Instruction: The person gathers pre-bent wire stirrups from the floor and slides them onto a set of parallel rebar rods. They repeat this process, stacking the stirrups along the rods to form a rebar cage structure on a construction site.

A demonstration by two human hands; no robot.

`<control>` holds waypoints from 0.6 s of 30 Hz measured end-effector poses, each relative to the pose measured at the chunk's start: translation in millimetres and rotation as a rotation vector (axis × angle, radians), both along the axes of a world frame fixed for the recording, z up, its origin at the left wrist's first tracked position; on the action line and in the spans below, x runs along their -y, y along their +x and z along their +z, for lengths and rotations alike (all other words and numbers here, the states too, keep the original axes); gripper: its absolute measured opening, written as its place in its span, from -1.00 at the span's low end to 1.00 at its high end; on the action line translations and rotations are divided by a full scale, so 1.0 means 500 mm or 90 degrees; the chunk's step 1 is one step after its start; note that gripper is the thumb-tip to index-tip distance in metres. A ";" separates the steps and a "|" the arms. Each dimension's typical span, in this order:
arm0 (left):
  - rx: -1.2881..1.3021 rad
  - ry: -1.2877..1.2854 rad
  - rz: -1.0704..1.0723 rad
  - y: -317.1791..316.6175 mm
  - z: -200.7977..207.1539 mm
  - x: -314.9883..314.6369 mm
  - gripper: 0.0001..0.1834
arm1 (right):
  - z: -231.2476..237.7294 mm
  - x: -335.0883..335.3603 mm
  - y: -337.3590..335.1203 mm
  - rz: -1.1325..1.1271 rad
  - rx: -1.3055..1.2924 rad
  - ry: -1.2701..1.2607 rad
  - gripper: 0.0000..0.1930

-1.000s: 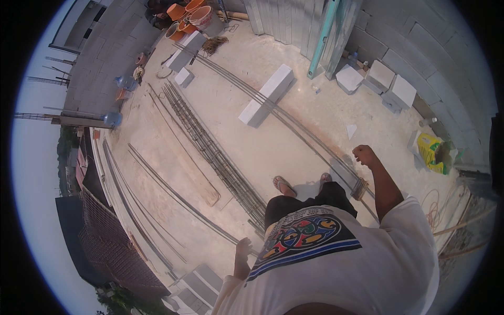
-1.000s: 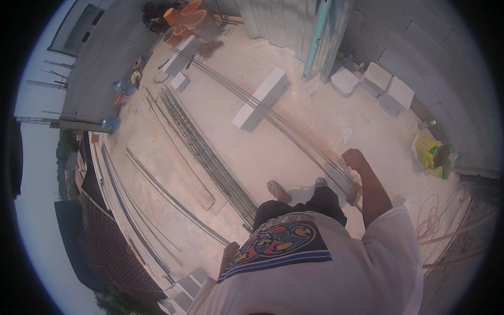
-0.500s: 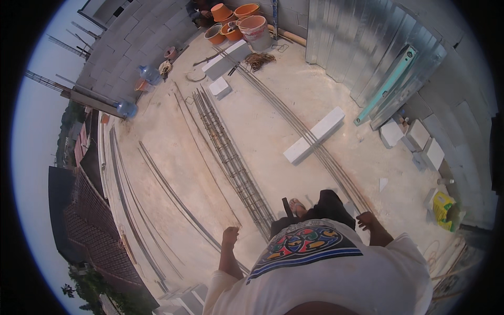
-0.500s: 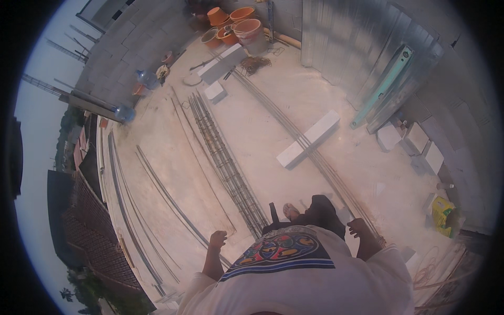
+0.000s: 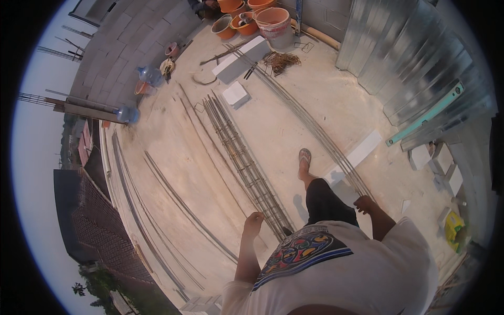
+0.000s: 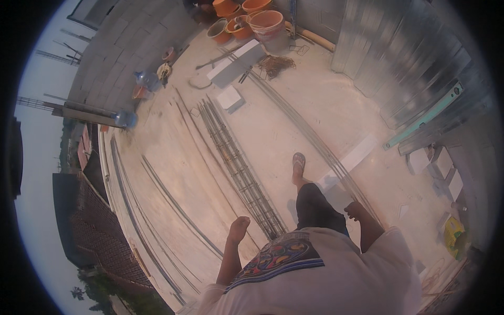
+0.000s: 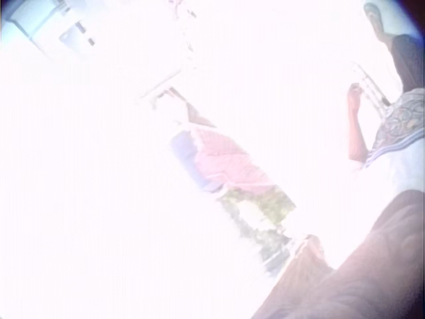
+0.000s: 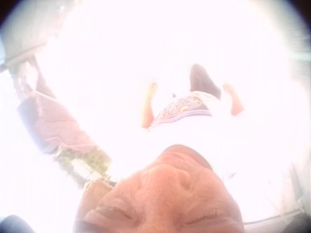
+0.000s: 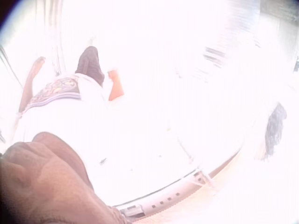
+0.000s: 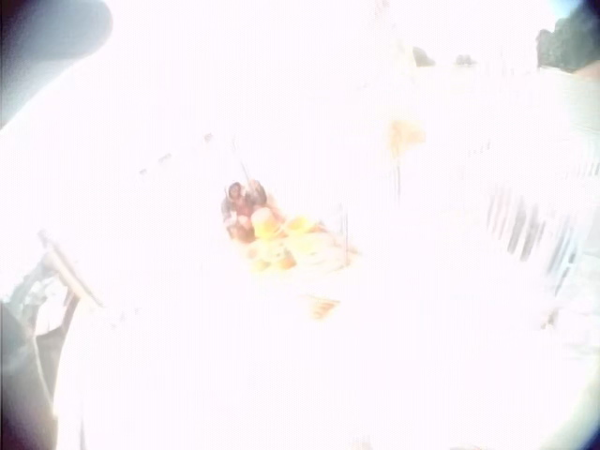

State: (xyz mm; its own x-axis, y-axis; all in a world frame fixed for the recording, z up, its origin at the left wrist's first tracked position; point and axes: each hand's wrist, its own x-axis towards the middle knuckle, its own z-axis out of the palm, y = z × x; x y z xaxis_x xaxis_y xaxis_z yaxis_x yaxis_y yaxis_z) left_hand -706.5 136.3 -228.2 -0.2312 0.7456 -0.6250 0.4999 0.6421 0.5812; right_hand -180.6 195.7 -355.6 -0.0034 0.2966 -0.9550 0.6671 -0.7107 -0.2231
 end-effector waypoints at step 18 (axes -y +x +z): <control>-0.065 -0.299 -0.468 -0.597 -0.121 -0.366 -0.66 | 0.204 -1.036 -0.513 -0.041 -0.089 0.389 -0.71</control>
